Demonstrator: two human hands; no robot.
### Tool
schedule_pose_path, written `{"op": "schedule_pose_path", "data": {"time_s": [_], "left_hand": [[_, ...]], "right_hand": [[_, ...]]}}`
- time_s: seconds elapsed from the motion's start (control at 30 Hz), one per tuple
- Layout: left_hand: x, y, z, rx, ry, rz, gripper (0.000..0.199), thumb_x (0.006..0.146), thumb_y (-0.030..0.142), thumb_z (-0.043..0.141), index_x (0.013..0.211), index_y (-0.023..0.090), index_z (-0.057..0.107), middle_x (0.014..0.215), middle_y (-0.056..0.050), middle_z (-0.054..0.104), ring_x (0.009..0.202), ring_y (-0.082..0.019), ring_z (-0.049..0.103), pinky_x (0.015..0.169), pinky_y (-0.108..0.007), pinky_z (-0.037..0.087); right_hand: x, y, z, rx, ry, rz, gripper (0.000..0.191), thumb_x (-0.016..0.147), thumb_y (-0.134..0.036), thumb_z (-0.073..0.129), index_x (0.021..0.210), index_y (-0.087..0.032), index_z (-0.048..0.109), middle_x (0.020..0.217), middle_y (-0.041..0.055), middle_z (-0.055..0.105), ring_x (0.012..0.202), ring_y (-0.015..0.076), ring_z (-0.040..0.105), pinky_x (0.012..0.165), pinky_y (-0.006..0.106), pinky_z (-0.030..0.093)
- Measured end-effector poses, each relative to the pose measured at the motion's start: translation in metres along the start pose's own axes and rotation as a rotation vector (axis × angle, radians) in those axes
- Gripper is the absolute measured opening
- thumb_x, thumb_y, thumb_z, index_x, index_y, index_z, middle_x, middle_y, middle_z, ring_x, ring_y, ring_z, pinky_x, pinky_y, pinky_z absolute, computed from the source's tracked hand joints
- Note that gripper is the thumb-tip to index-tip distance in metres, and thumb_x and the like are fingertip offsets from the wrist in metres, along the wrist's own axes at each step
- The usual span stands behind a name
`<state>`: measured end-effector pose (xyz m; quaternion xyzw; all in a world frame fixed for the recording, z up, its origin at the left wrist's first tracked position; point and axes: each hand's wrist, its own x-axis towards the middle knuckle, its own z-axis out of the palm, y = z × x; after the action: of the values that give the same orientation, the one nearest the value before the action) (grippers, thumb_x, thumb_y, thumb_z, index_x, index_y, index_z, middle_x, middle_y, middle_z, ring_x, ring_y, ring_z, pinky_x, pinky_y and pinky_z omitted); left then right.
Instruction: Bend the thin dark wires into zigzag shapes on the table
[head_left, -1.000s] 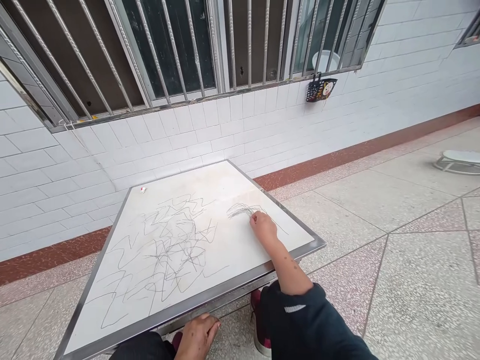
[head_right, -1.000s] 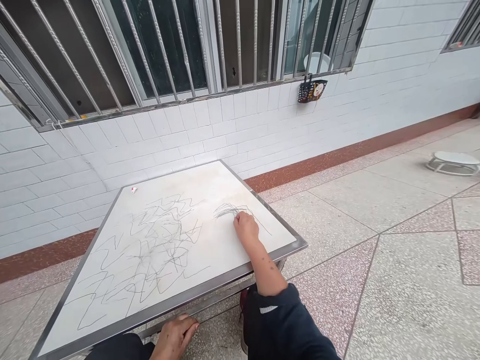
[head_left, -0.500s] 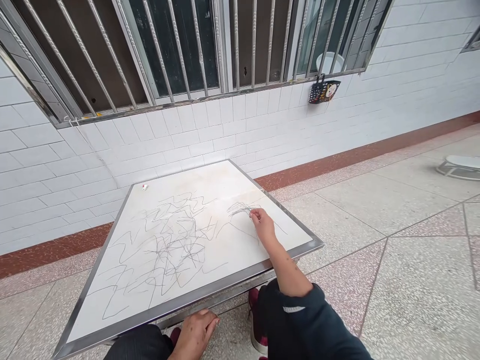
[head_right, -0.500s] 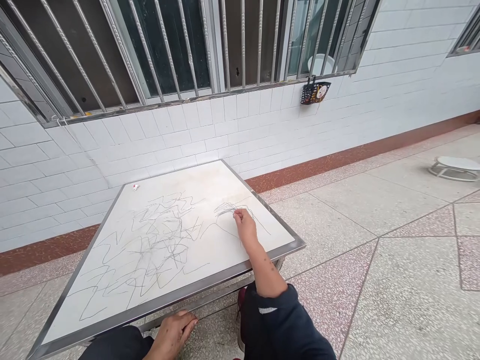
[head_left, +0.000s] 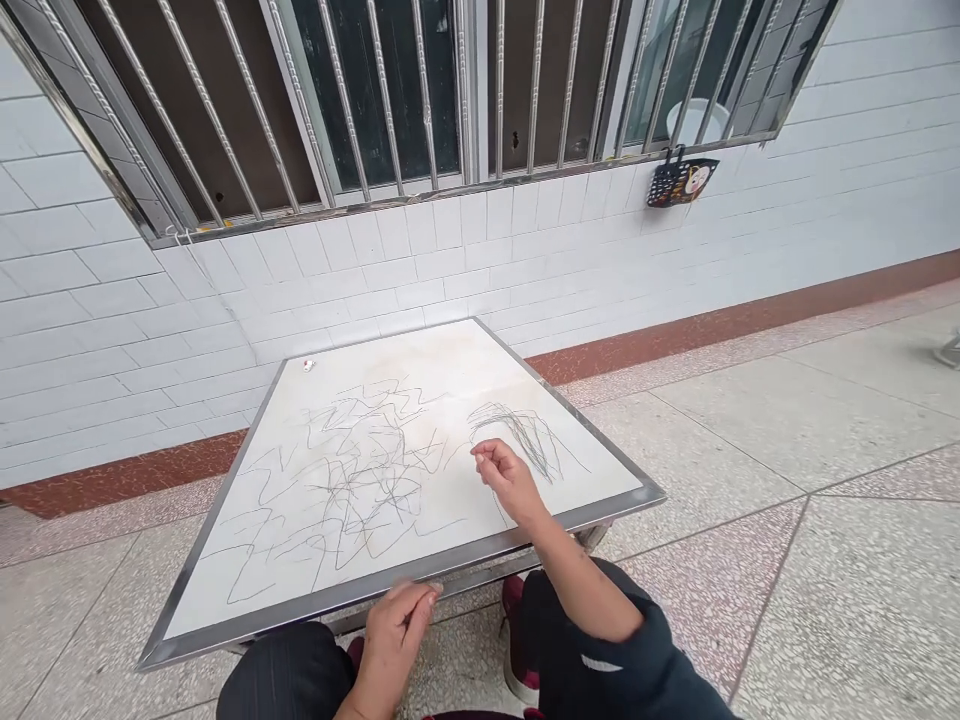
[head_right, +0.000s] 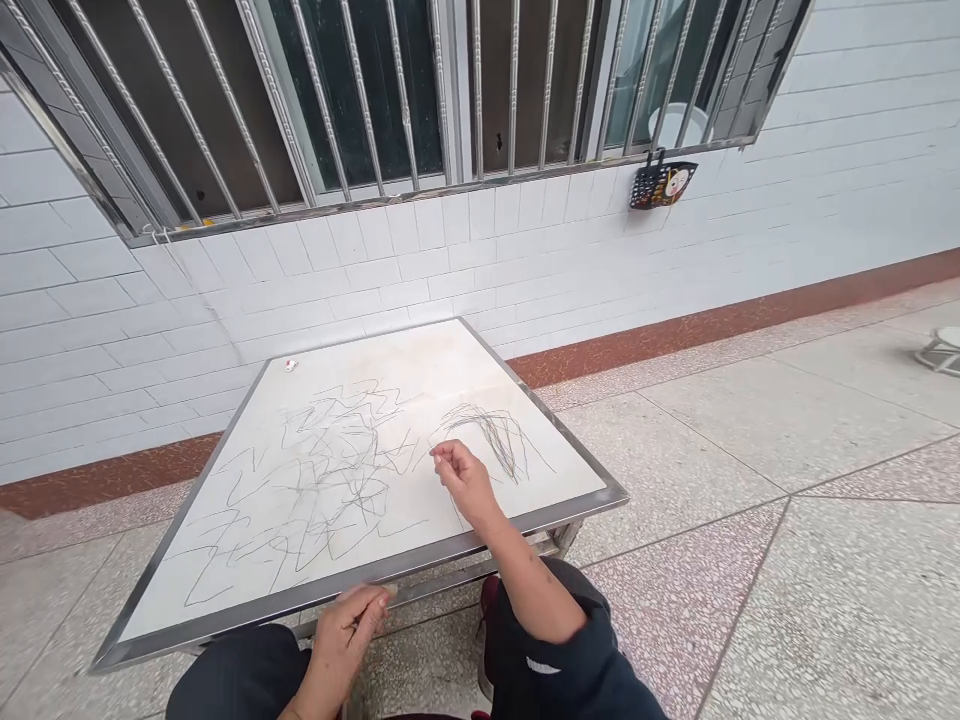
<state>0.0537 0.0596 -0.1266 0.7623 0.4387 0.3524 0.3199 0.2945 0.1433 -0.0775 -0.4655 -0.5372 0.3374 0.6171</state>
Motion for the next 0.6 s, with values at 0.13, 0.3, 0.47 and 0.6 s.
{"op": "schedule_pose_path", "data": {"time_s": [0.13, 0.3, 0.47, 0.6], "left_hand": [[0.004, 0.033, -0.019, -0.189, 0.302, -0.174, 0.031, 0.088, 0.038, 0.051, 0.108, 0.018, 0.064, 0.090, -0.007, 0.065, 0.072, -0.016, 0.061, 0.058, -0.025, 0.052], [0.000, 0.064, -0.049, 0.174, 0.437, 0.103, 0.035, 0.085, 0.026, 0.057, 0.120, 0.025, 0.058, 0.118, -0.008, 0.062, 0.110, -0.023, 0.054, 0.095, -0.043, 0.043], [-0.012, 0.078, -0.058, 0.098, 0.281, 0.146, 0.019, 0.086, 0.024, 0.055, 0.096, 0.025, 0.071, 0.089, -0.004, 0.072, 0.090, -0.021, 0.063, 0.090, -0.042, 0.046], [-0.015, 0.080, -0.058, -0.265, 0.225, -0.159, 0.029, 0.085, 0.030, 0.057, 0.112, 0.022, 0.063, 0.086, -0.004, 0.070, 0.065, -0.014, 0.064, 0.069, -0.031, 0.053]], "right_hand": [[-0.046, -0.016, 0.034, 0.075, -0.251, 0.046, 0.014, 0.084, -0.034, 0.054, 0.086, -0.020, 0.057, 0.067, -0.0023, 0.048, 0.056, 0.0096, 0.040, 0.052, 0.023, 0.032], [-0.088, -0.044, 0.052, 0.326, -0.776, 0.302, 0.020, 0.086, -0.039, 0.054, 0.089, -0.019, 0.058, 0.060, -0.0050, 0.045, 0.047, 0.0065, 0.037, 0.044, 0.020, 0.028], [-0.099, -0.054, 0.057, 0.617, -0.868, 0.486, 0.019, 0.084, -0.036, 0.059, 0.086, -0.017, 0.058, 0.056, -0.0069, 0.043, 0.042, 0.0038, 0.029, 0.040, 0.018, 0.019], [-0.099, -0.050, 0.059, 0.735, -0.855, 0.566, 0.022, 0.079, -0.035, 0.066, 0.088, -0.017, 0.058, 0.054, -0.0075, 0.041, 0.043, 0.0037, 0.027, 0.040, 0.018, 0.017]]}}
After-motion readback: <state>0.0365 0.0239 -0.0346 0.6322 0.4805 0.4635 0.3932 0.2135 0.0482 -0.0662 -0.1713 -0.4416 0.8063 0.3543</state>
